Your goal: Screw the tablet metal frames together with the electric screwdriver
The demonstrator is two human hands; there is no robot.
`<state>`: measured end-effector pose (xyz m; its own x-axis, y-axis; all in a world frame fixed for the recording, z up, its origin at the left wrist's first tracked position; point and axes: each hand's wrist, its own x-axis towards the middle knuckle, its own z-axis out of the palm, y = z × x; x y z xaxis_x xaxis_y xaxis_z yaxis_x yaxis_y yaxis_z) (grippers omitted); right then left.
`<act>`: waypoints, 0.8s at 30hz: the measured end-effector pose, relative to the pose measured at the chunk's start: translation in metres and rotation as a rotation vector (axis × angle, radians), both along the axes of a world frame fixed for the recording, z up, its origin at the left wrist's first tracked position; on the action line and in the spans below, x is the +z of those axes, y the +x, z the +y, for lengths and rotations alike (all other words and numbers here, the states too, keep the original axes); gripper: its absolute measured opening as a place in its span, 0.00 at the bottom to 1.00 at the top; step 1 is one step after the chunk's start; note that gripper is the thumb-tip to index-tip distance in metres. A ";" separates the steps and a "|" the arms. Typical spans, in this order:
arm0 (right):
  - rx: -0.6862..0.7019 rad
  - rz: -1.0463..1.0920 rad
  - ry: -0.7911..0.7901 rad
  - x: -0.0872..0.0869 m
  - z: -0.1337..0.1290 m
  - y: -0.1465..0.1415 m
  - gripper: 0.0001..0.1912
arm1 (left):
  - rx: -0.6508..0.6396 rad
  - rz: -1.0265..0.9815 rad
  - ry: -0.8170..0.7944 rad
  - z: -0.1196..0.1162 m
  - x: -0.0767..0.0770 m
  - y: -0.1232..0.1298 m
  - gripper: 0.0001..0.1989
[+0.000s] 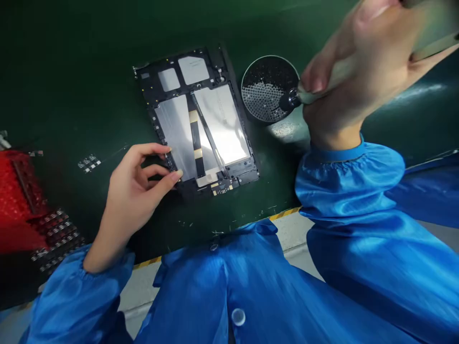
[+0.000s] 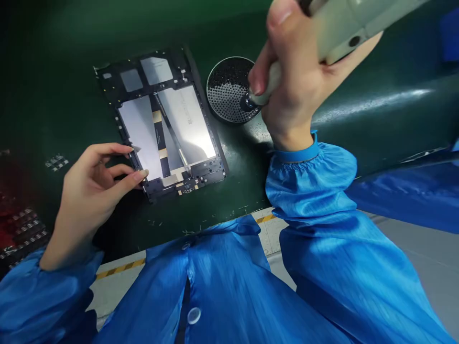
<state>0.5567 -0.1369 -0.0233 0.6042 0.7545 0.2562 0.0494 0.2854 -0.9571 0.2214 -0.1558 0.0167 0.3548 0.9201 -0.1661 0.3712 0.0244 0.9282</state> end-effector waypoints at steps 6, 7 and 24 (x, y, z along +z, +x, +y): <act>0.146 -0.161 0.233 -0.019 0.005 -0.003 0.32 | -0.018 0.057 0.046 -0.005 0.007 0.000 0.21; 0.134 -0.150 0.209 -0.017 0.003 -0.004 0.31 | -0.021 0.059 0.043 -0.006 0.007 0.000 0.20; 0.152 -0.127 0.274 -0.016 0.004 -0.004 0.30 | -0.018 0.050 0.076 -0.007 -0.001 -0.001 0.16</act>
<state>0.5531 -0.1332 -0.0392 0.4403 0.7263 0.5278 0.1000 0.5446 -0.8327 0.2208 -0.1627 0.0153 0.3642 0.9243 -0.1138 0.4169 -0.0525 0.9074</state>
